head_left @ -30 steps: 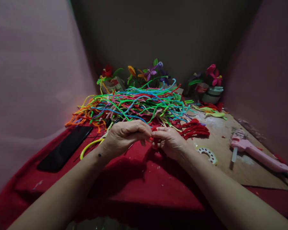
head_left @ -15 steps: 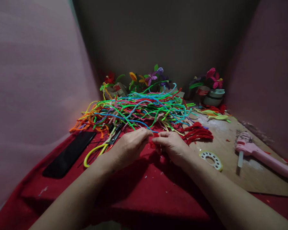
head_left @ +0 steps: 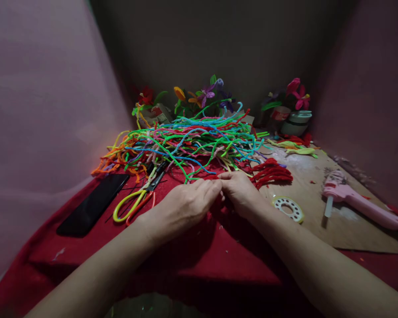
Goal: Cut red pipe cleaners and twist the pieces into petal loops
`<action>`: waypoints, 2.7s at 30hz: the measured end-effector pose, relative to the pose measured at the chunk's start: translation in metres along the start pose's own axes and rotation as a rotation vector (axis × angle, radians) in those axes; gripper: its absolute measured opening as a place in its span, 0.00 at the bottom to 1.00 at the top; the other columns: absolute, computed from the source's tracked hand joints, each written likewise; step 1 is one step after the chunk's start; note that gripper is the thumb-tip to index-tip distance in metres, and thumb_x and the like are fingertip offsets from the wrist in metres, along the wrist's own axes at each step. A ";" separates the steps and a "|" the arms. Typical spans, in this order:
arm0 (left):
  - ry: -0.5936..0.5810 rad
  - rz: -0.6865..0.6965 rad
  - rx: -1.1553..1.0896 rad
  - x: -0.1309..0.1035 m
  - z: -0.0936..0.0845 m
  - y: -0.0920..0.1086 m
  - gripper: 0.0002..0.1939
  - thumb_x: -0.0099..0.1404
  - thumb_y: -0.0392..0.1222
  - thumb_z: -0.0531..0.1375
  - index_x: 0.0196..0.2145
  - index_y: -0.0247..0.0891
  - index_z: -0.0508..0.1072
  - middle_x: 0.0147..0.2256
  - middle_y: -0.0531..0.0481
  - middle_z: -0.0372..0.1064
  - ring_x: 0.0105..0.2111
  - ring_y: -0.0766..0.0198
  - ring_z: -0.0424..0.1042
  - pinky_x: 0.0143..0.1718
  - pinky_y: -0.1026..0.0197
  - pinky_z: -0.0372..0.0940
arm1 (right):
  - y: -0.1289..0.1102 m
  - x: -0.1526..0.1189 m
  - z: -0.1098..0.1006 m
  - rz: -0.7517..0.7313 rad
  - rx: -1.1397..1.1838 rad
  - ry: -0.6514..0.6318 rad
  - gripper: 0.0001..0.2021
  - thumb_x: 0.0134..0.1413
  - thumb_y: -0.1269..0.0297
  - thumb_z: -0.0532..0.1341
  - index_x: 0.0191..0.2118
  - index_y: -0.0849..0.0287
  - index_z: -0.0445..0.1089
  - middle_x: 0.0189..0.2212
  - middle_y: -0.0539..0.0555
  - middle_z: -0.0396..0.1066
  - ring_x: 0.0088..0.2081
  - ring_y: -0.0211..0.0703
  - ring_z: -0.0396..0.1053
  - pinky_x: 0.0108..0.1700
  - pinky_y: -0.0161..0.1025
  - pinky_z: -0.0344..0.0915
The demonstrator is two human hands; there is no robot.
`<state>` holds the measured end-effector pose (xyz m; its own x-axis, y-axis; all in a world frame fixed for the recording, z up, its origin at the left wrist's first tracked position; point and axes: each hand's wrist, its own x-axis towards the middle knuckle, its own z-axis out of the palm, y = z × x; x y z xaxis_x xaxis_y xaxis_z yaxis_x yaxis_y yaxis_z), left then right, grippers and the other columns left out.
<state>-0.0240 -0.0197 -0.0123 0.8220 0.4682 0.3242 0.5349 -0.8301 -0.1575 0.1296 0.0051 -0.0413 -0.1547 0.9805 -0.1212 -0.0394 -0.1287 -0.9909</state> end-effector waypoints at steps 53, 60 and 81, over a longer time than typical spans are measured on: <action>0.145 -0.749 -1.678 0.008 0.009 -0.011 0.06 0.56 0.34 0.58 0.30 0.34 0.62 0.22 0.52 0.70 0.18 0.69 0.69 0.18 0.68 0.64 | -0.004 -0.002 0.002 -0.071 0.439 -0.156 0.08 0.35 0.65 0.67 0.24 0.64 0.72 0.19 0.51 0.69 0.21 0.33 0.62 0.27 0.35 0.56; 0.167 -0.714 -1.196 0.006 0.004 -0.010 0.02 0.57 0.34 0.57 0.30 0.33 0.66 0.20 0.54 0.67 0.20 0.70 0.69 0.26 0.67 0.66 | -0.002 0.003 0.000 -0.066 0.459 -0.060 0.07 0.33 0.66 0.68 0.20 0.64 0.71 0.16 0.48 0.65 0.20 0.32 0.59 0.25 0.34 0.53; 0.237 -0.840 -1.615 0.001 0.007 -0.025 0.08 0.54 0.38 0.61 0.32 0.33 0.67 0.24 0.53 0.68 0.17 0.72 0.65 0.13 0.70 0.61 | -0.003 -0.005 0.000 -0.060 0.199 -0.218 0.07 0.39 0.68 0.64 0.19 0.63 0.66 0.15 0.47 0.63 0.17 0.30 0.56 0.23 0.33 0.50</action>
<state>-0.0357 0.0036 -0.0145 0.3494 0.9364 -0.0339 -0.0643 0.0601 0.9961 0.1302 0.0010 -0.0380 -0.3540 0.9349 -0.0255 -0.2441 -0.1187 -0.9625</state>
